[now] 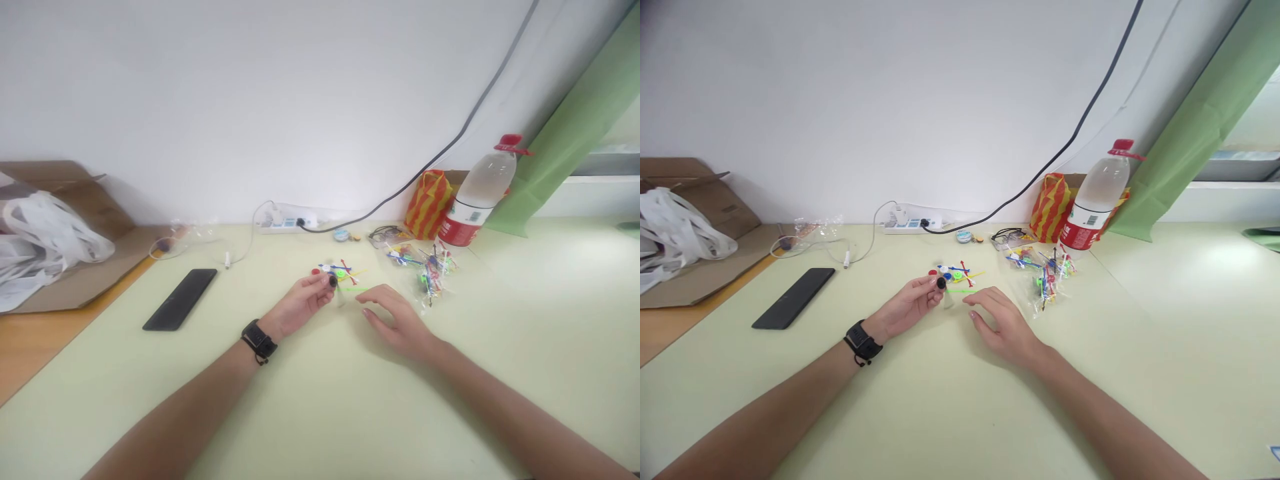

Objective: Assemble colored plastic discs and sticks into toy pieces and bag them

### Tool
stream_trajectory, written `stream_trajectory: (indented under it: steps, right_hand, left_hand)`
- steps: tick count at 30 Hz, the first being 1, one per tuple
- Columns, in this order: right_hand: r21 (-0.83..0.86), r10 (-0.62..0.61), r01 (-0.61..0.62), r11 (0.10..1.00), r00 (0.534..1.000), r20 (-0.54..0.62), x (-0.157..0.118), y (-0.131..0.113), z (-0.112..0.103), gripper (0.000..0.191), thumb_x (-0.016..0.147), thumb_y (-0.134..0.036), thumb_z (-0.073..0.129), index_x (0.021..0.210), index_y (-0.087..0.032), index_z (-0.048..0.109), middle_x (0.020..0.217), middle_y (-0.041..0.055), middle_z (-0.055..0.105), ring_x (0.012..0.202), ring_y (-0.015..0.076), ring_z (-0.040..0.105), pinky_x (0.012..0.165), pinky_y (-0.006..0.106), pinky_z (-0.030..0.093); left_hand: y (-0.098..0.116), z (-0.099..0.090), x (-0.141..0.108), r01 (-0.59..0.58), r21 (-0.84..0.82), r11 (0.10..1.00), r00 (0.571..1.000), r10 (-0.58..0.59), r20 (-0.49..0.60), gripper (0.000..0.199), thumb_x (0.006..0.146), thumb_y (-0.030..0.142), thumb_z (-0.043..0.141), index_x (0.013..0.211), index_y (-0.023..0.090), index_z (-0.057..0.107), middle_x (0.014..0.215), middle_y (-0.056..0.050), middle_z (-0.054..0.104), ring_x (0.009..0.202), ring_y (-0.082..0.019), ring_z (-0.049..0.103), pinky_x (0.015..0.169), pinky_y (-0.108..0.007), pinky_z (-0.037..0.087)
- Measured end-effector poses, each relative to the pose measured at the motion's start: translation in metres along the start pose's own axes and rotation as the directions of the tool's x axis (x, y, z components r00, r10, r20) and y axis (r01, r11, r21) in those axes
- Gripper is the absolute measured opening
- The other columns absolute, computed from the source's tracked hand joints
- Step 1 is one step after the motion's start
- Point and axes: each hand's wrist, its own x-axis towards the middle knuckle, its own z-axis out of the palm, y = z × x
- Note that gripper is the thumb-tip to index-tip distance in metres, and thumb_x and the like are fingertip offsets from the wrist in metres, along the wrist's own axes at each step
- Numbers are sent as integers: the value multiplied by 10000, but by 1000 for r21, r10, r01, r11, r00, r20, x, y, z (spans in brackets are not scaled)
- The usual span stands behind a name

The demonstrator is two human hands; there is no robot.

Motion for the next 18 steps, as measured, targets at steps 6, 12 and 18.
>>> stream_trajectory:
  steps: [6, 12, 18]
  right_hand:
    - [1, -21, 21, 1000, 1000, 7, -2, -1, 2, 239, 1004, -149, 543, 1201, -258, 625, 1035, 73, 723, 967, 224, 680, 850, 391, 570]
    - [-89, 43, -38, 995, 997, 56, -3, 13, -1, 323, 1012, -204, 527, 1320, -263, 605, 1216, 103, 705, 1165, 270, 644, 993, 467, 555]
    - [-251, 116, -51, 967, 961, 249, -6, 17, -3, 452, 1034, -266, 498, 1485, -277, 521, 1541, 79, 539, 1512, 332, 353, 1173, 580, 413]
  left_hand:
    - [0, 3, -2, 33, -1, 999, 998, -33, 52, 199, 886, 276, 800, 902, 90, 733, 826, -51, 641, 693, -87, 577, 666, -203, 477]
    - [8, 4, -4, 3, -99, 995, 1000, -4, -6, 161, 864, 223, 797, 878, 87, 713, 816, -59, 647, 673, -99, 578, 644, -205, 497]
    - [26, -23, 4, -91, -207, 974, 982, 53, -180, 89, 938, 134, 663, 865, 98, 701, 807, -77, 669, 647, -110, 587, 618, -219, 529]
